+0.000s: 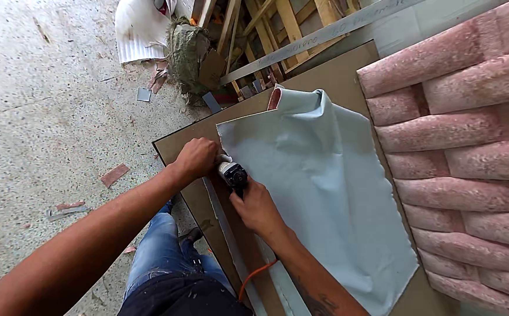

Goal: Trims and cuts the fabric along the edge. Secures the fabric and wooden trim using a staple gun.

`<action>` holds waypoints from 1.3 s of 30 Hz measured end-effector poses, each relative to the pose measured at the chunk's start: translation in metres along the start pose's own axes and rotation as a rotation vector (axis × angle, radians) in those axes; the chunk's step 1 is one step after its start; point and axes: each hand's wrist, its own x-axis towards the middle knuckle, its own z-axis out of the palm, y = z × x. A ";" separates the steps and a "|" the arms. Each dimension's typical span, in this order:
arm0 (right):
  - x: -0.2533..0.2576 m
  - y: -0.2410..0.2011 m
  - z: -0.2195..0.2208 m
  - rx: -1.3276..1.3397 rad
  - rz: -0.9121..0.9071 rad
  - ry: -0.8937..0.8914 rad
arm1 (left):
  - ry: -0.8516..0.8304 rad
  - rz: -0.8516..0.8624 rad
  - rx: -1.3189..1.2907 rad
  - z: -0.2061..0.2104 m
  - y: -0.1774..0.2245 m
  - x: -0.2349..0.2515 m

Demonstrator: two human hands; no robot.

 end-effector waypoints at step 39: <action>-0.015 0.000 -0.006 -0.024 0.127 -0.028 | 0.289 0.183 0.136 0.096 0.018 -0.111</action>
